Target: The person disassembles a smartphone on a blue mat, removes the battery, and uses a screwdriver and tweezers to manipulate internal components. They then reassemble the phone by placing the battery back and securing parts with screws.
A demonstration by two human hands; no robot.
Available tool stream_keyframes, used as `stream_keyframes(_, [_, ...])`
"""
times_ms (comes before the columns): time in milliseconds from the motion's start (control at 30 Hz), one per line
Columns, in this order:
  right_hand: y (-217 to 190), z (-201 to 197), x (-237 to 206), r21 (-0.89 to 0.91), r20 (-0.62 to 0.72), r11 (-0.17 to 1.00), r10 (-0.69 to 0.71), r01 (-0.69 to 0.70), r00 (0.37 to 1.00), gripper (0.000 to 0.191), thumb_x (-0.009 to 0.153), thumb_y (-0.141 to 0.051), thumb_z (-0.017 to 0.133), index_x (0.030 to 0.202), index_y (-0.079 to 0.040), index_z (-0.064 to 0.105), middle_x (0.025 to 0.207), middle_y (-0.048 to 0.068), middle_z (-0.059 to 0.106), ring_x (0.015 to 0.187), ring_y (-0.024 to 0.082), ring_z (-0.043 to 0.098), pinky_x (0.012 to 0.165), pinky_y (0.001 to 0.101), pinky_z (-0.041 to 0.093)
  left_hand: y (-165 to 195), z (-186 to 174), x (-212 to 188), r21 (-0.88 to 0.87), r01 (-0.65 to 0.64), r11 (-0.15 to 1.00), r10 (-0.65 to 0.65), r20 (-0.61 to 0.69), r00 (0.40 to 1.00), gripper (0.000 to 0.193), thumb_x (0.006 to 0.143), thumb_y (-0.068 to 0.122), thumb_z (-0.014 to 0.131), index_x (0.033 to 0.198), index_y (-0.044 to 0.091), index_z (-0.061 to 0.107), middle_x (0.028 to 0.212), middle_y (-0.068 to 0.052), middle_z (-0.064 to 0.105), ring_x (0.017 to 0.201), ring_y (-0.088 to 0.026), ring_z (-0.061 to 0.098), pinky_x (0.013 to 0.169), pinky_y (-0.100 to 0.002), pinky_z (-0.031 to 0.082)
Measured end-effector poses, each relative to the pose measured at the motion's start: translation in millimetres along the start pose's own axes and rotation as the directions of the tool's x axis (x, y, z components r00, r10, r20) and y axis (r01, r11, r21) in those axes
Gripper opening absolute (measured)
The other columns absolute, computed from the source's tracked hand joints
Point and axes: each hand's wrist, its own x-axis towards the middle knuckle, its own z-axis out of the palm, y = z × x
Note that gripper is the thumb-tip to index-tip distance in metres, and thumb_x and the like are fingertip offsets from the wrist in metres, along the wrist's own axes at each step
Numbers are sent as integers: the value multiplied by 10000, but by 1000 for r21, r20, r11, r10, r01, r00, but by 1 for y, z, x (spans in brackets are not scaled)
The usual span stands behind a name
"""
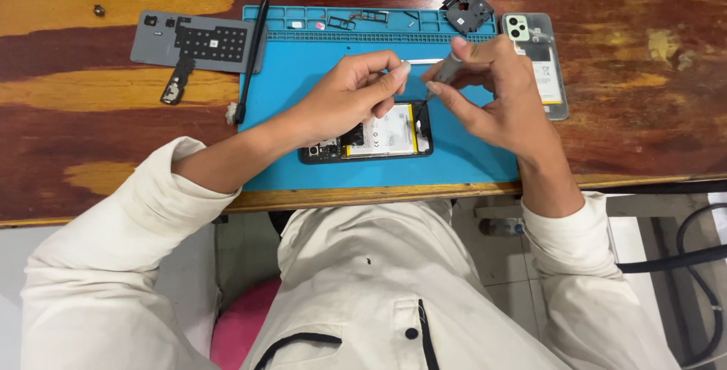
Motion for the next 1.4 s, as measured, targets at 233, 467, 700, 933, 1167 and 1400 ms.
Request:
stream_keyframes(233, [8,2,-7,-257,-71,966,-46,26,996,531,897,-10,852,1249,-21,455,934,185,690,861,289,721,767,370,570,-2,-1,1,12,6,1000,-6,-18,1000,308,1107,361,491,949,112,578,690,62,501,641,-23,459,538,-214,344])
stream_keyframes(467, [-2,1,-2,-181,-67,982,-61,48,996,452,1015,53,806,1271,-33,443,928,138,695,831,220,749,737,320,572,0,-1,1,9,-9,1000,9,-1,1000,305,1113,360,487,960,113,580,693,59,497,634,-25,434,536,-218,332])
stream_keyframes(700, [3,0,-8,-49,-59,998,-48,46,997,295,1061,92,655,1191,-16,413,999,166,688,900,250,732,780,330,555,-4,0,1,28,1,1000,-1,-10,1000,301,1117,347,482,952,112,573,690,61,501,630,-22,434,533,-218,330])
stream_keyframes(933, [5,4,-8,-225,-102,971,-105,80,989,339,1018,76,717,1150,-18,420,1001,222,653,815,259,699,728,345,519,-4,3,-1,117,-161,980,160,17,987,291,1142,320,509,992,80,579,754,26,536,694,-68,481,612,-249,395])
stream_keyframes(1167, [-1,2,-9,-127,-87,991,-43,32,995,209,1136,90,583,1183,-29,418,953,158,657,933,251,749,762,325,551,15,16,-20,799,-381,465,261,288,921,157,1041,209,620,996,61,650,867,-143,651,850,-341,627,711,-469,516])
stream_keyframes(1400, [9,3,-11,-278,-135,961,-32,-6,990,224,1110,83,649,1141,-16,451,917,181,619,766,284,643,673,363,503,18,30,-24,847,-387,366,206,332,921,147,923,93,609,1045,12,620,1188,-76,721,1139,-306,617,805,-430,577])
